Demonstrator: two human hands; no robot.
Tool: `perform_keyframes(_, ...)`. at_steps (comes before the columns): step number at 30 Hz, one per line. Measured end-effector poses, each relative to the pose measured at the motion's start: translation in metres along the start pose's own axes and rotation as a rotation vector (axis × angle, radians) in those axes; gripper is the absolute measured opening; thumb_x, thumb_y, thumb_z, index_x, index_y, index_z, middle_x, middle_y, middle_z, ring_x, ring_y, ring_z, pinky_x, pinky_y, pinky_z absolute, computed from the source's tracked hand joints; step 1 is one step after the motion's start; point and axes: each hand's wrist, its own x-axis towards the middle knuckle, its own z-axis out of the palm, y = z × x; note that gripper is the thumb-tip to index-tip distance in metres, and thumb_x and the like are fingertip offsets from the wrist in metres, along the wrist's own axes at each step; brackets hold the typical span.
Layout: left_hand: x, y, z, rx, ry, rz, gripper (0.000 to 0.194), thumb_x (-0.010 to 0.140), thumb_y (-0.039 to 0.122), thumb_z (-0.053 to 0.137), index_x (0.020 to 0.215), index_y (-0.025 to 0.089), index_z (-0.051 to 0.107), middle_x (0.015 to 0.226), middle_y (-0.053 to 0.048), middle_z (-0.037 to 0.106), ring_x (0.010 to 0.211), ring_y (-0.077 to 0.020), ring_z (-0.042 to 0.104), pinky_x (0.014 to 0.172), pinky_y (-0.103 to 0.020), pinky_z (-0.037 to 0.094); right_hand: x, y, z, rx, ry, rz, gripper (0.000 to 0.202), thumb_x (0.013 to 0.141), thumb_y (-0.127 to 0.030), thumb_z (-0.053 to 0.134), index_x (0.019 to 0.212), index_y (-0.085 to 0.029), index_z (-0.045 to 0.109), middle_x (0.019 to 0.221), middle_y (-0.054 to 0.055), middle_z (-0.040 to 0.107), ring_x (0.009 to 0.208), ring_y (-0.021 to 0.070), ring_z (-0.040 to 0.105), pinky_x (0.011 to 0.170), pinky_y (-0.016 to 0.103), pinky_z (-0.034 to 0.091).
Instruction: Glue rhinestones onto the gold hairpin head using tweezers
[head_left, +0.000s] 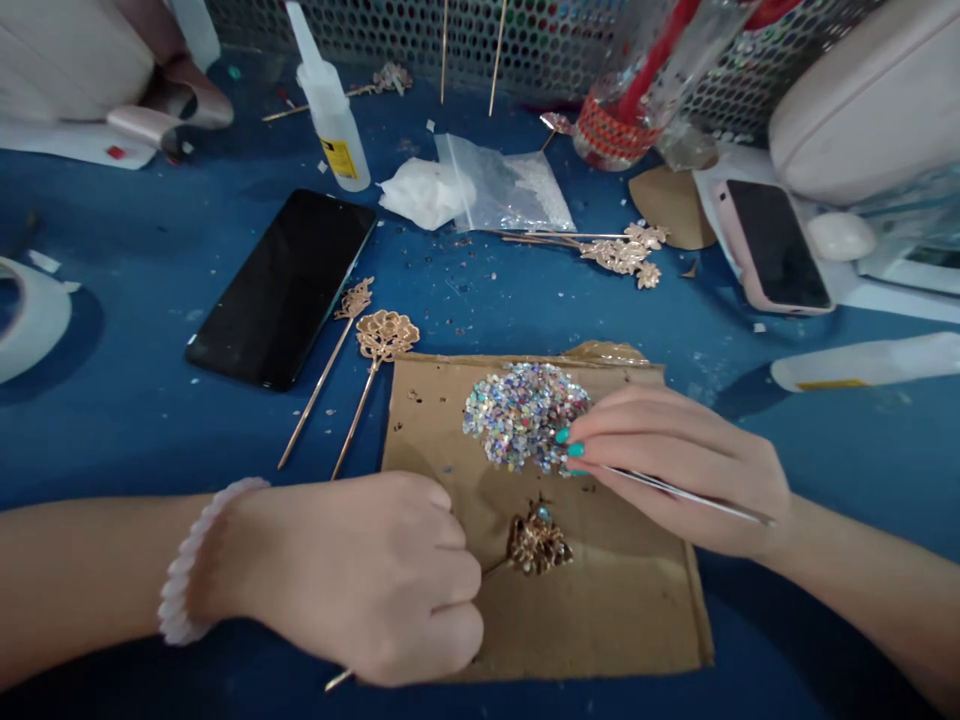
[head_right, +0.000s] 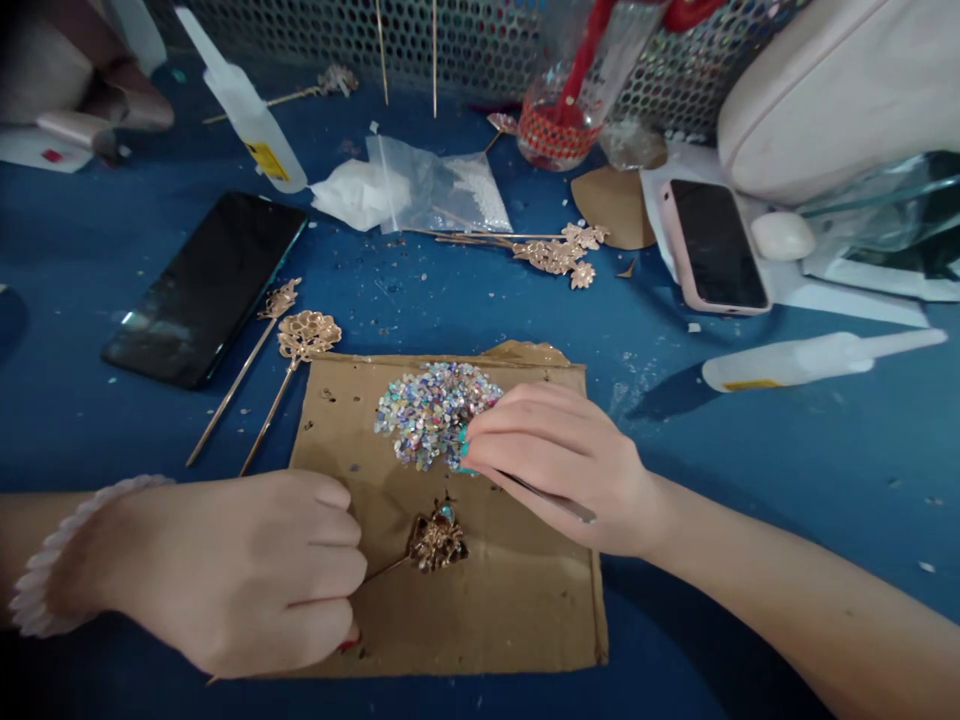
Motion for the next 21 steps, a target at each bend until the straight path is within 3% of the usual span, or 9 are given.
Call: perform_keyframes(21, -0.0022, 0.0064, 0.0033, 0.067, -0.04, -0.062, 0.032, 0.093, 0.016, 0.061, 0.064, 0.021, 0.049, 0.059, 0.004, 0.046, 0.055, -0.0144, 0.041, 0.053, -0.035, 0.036, -0.0016, -0.0008, 0.0015, 0.038, -0.026, 0.041, 0.012, 0.091, -0.005, 0.068, 0.099, -0.014, 0.067, 0.093, 0.005, 0.077, 0.091, 0.0132, 0.073, 0.088, 0.029, 0.062)
